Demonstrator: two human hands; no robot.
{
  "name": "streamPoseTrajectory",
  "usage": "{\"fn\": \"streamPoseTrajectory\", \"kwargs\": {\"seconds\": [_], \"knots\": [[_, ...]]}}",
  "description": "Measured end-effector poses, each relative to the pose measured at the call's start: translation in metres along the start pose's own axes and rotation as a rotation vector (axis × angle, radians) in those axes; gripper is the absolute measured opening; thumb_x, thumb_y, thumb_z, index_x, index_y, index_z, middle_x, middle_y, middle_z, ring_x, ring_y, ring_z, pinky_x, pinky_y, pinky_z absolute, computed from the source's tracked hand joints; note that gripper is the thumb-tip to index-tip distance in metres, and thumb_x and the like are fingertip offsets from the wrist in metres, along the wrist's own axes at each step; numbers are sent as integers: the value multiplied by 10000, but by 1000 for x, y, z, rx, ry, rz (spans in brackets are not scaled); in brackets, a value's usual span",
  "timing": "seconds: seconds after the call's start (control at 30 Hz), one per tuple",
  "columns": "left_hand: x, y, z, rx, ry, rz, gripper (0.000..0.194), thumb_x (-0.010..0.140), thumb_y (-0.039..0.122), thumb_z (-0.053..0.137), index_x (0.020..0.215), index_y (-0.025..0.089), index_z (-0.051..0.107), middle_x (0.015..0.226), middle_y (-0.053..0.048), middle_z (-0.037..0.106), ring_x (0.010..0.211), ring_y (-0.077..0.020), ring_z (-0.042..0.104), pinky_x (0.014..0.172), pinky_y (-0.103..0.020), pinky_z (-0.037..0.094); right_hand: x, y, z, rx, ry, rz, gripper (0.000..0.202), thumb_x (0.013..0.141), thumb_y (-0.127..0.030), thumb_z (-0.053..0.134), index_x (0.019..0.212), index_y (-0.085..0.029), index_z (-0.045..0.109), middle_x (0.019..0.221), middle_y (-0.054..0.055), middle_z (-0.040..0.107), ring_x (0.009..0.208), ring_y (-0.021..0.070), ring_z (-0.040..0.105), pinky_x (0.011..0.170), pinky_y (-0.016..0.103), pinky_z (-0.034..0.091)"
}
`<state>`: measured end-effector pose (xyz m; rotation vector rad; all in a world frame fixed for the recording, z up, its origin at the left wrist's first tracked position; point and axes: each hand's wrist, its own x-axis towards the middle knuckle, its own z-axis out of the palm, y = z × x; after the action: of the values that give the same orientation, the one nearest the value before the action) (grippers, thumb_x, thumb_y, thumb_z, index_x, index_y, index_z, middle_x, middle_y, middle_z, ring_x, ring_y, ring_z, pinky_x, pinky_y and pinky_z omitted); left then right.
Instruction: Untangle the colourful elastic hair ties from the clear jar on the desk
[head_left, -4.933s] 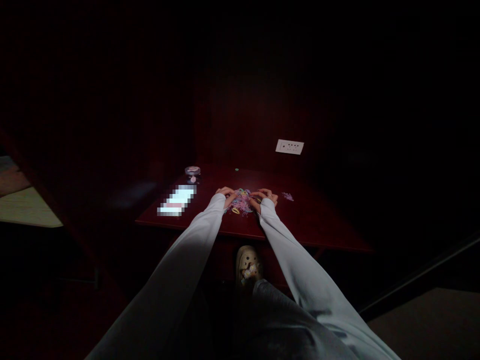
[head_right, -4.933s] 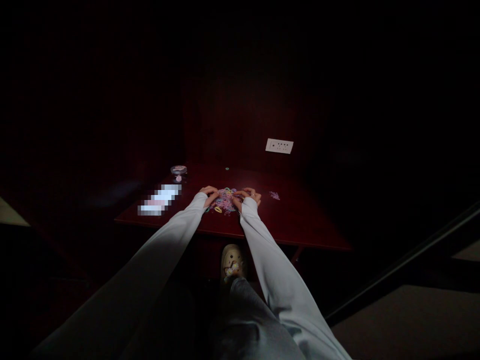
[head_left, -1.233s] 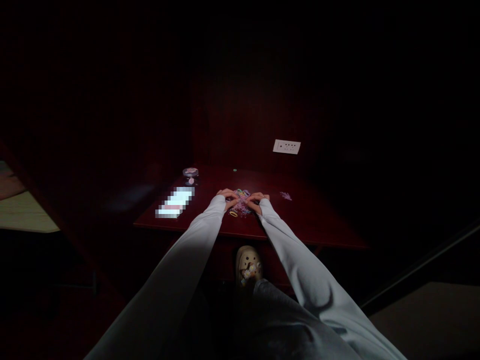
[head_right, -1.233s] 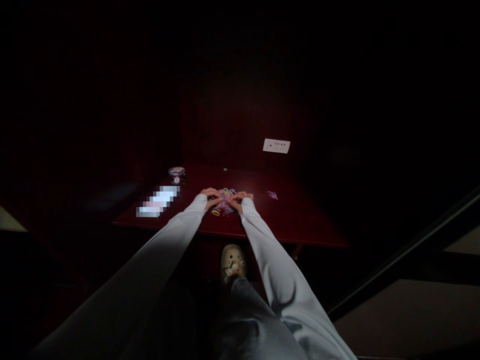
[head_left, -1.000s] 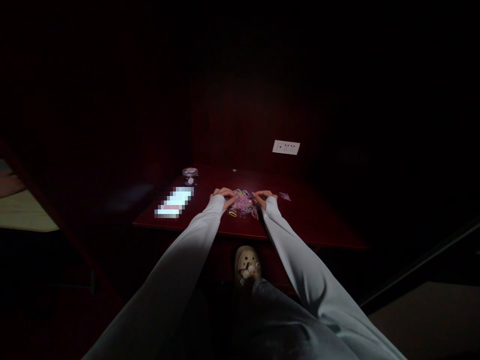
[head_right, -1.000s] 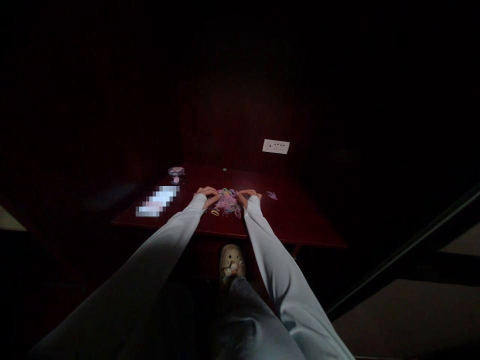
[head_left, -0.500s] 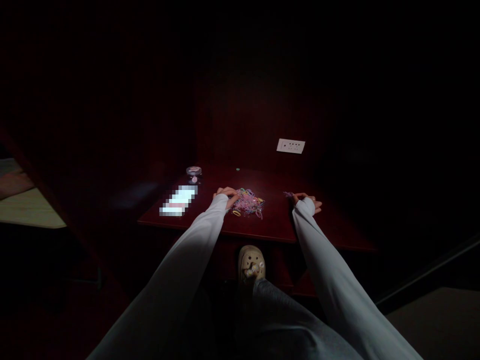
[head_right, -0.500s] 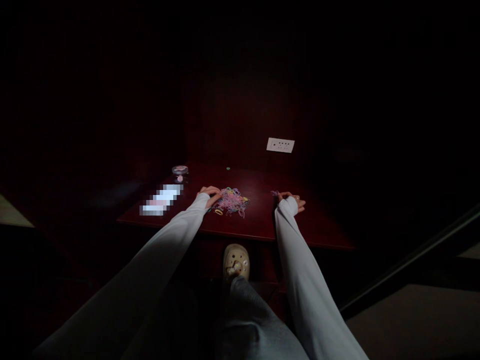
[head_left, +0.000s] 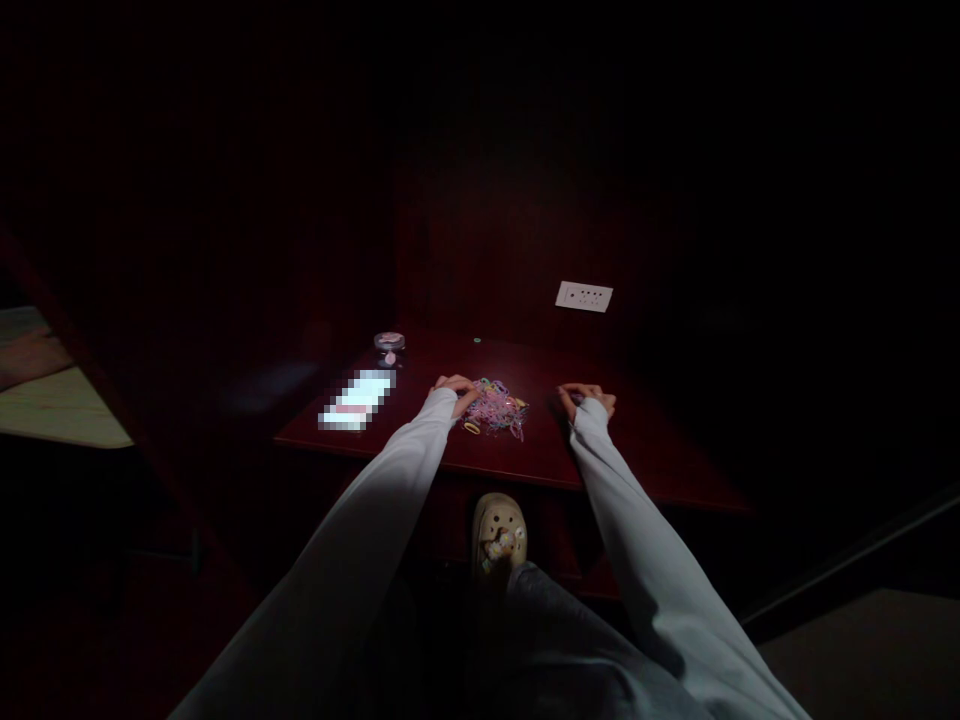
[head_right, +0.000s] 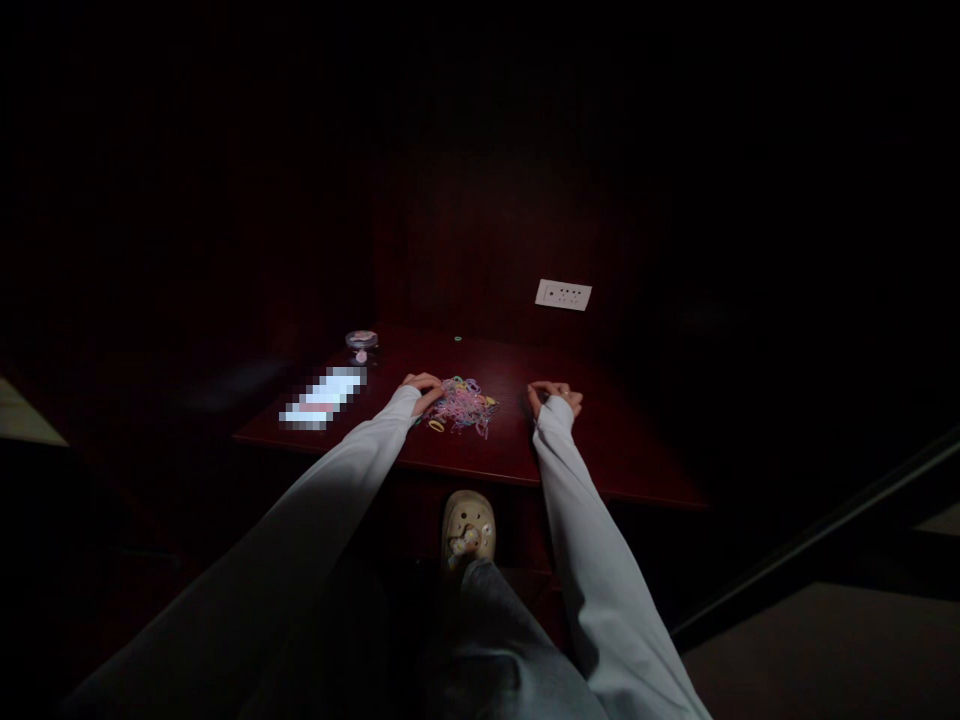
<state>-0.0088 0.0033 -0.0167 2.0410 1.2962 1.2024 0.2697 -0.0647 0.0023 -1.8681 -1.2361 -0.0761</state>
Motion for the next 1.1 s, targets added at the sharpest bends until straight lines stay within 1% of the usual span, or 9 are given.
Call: {"fn": "streamPoseTrajectory", "kwargs": {"seconds": [0.1,0.23,0.33,0.43,0.53,0.7,0.87,1.0,1.1], "knots": [[1,-2,1,-6,15,20,169,882,308,722,723,262,758,1070,6,812,1050,-239,618,1059,-412,450,-19,-25,14,141,-217,-288,216,904,-461,709,938,-289,834,1080,77,690,1145,307,486,1055,479,343],[3,-7,2,-12,24,37,279,910,376,684,663,263,745,1013,11,811,1025,-225,636,1033,-383,480,-43,-51,28,204,-378,-382,135,847,-407,786,945,-337,848,1140,41,702,1180,296,492,1094,481,344],[6,-11,3,-24,3,44,334,928,392,663,627,265,728,1003,15,810,1014,-220,645,999,-363,506,-50,-57,30,208,-477,-420,115,831,-306,774,913,-345,843,1243,13,705,1231,297,488,1123,498,333],[10,-14,3,-22,-41,22,428,935,372,659,527,247,646,995,12,811,1000,-221,646,968,-355,522,-51,-57,29,178,-500,-408,176,781,-230,776,899,-344,840,1348,-4,679,1278,309,469,1147,524,315],[11,-13,3,-26,-61,21,440,933,343,664,509,239,613,984,17,812,1002,-217,643,967,-342,521,-51,-57,30,101,-542,-435,222,724,-211,807,885,-360,845,1398,-11,656,1294,320,441,1159,546,304],[5,-3,1,-17,-32,16,414,957,327,644,552,242,641,977,16,808,994,-218,640,988,-348,507,-54,-61,29,38,-555,-468,187,749,-237,811,877,-368,852,1426,8,632,1312,333,401,1151,553,306],[2,6,-3,5,-64,32,429,968,322,623,548,238,649,929,4,790,984,-217,645,1017,-357,486,-52,-59,36,22,-535,-439,143,747,-250,836,843,-356,848,1410,6,650,1294,330,415,1142,552,309],[2,4,-3,44,-96,17,358,969,327,639,628,239,705,1017,1,792,1039,-226,614,1018,-372,465,-50,-54,42,43,-518,-426,138,733,-245,836,827,-347,838,1402,-5,659,1298,324,419,1147,550,306],[-4,4,-1,138,-109,72,255,931,360,724,703,248,745,1163,17,777,1151,-244,559,1056,-411,409,-49,-50,41,103,-529,-447,117,761,-277,812,857,-337,839,1399,-4,663,1297,317,436,1152,536,315]]}}
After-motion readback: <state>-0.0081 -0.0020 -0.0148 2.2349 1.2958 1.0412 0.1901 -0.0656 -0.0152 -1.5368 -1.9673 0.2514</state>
